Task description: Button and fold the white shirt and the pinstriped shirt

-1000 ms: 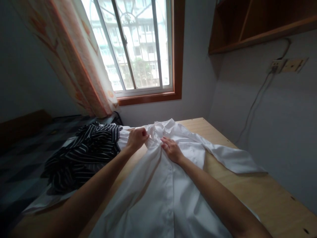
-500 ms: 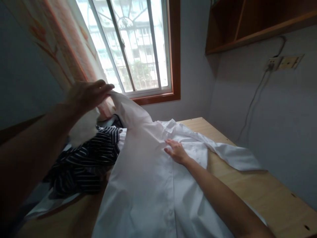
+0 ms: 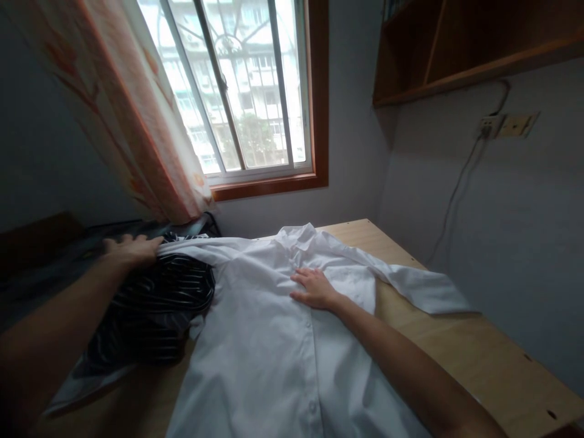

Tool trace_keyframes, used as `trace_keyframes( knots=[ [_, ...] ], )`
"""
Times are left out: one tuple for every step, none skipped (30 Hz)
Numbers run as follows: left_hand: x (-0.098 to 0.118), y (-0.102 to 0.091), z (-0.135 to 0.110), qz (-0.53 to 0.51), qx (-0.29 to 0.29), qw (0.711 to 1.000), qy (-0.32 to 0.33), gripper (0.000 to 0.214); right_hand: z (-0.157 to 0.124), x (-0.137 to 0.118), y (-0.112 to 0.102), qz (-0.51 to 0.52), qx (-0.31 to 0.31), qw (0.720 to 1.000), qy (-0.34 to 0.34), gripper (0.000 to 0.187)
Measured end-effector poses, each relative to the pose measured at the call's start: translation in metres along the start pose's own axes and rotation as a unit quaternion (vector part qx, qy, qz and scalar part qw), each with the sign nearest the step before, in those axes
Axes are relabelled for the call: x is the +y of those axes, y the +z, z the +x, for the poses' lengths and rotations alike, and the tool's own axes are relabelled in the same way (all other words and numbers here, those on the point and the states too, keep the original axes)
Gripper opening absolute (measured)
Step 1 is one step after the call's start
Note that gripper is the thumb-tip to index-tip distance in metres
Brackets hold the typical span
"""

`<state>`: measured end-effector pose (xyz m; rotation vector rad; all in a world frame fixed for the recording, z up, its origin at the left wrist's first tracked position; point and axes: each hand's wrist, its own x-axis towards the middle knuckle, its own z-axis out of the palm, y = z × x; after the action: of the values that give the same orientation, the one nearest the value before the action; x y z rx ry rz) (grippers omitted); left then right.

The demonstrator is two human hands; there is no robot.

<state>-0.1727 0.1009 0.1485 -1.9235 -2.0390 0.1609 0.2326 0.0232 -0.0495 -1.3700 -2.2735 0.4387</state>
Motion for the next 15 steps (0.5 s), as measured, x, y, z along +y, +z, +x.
trace_keyframes(
  knots=[
    [0.013,-0.008,-0.002,0.011,-0.002,1.0,0.004,0.048,0.001,0.003,-0.006,0.023,0.003,1.0,0.003,0.05],
    [0.029,-0.017,-0.006,0.026,0.002,1.0,0.014,0.057,0.0,0.007,-0.014,0.038,0.016,0.999,0.011,0.048],
    [0.048,-0.024,-0.012,0.025,0.024,0.998,0.051,0.063,-0.003,0.012,-0.023,0.034,0.043,0.998,0.029,0.047],
    [0.07,-0.029,-0.021,0.011,0.048,0.994,0.101,0.066,-0.008,0.019,-0.034,0.007,0.082,0.995,0.056,0.046],
    [0.093,-0.03,-0.032,-0.01,0.088,0.984,0.154,0.064,-0.015,0.025,-0.046,-0.042,0.128,0.987,0.092,0.046],
    [0.116,-0.028,-0.046,-0.033,0.116,0.973,0.198,0.062,-0.025,0.033,-0.057,-0.104,0.171,0.971,0.133,0.046],
    [0.14,-0.022,-0.062,-0.068,0.133,0.958,0.247,0.059,-0.037,0.041,-0.068,-0.167,0.201,0.95,0.172,0.047],
    [0.161,-0.012,-0.078,-0.103,0.125,0.939,0.304,0.058,-0.05,0.049,-0.077,-0.22,0.217,0.928,0.207,0.046],
    [0.181,0.0,-0.094,-0.132,0.104,0.916,0.363,0.06,-0.063,0.057,-0.085,-0.256,0.213,0.912,0.238,0.044],
    [0.198,0.014,-0.109,-0.151,0.075,0.899,0.404,0.064,-0.076,0.065,-0.092,-0.276,0.195,0.902,0.267,0.038],
    [0.212,0.029,-0.122,-0.163,0.044,0.888,0.427,0.067,-0.086,0.073,-0.097,-0.283,0.171,0.897,0.295,0.029],
    [0.222,0.044,-0.131,-0.172,0.019,0.881,0.44,0.07,-0.094,0.079,-0.103,-0.281,0.151,0.892,0.32,0.023],
    [0.23,0.058,-0.138,-0.18,0.0,0.879,0.441,0.071,-0.099,0.086,-0.107,-0.274,0.142,0.887,0.342,0.023],
    [0.234,0.07,-0.142,-0.187,-0.013,0.88,0.437,0.072,-0.102,0.092,-0.112,-0.263,0.146,0.884,0.359,0.027],
    [0.236,0.08,-0.143,-0.195,-0.022,0.881,0.43,0.071,-0.102,0.097,-0.116,-0.25,0.161,0.883,0.364,0.03]
  ],
)
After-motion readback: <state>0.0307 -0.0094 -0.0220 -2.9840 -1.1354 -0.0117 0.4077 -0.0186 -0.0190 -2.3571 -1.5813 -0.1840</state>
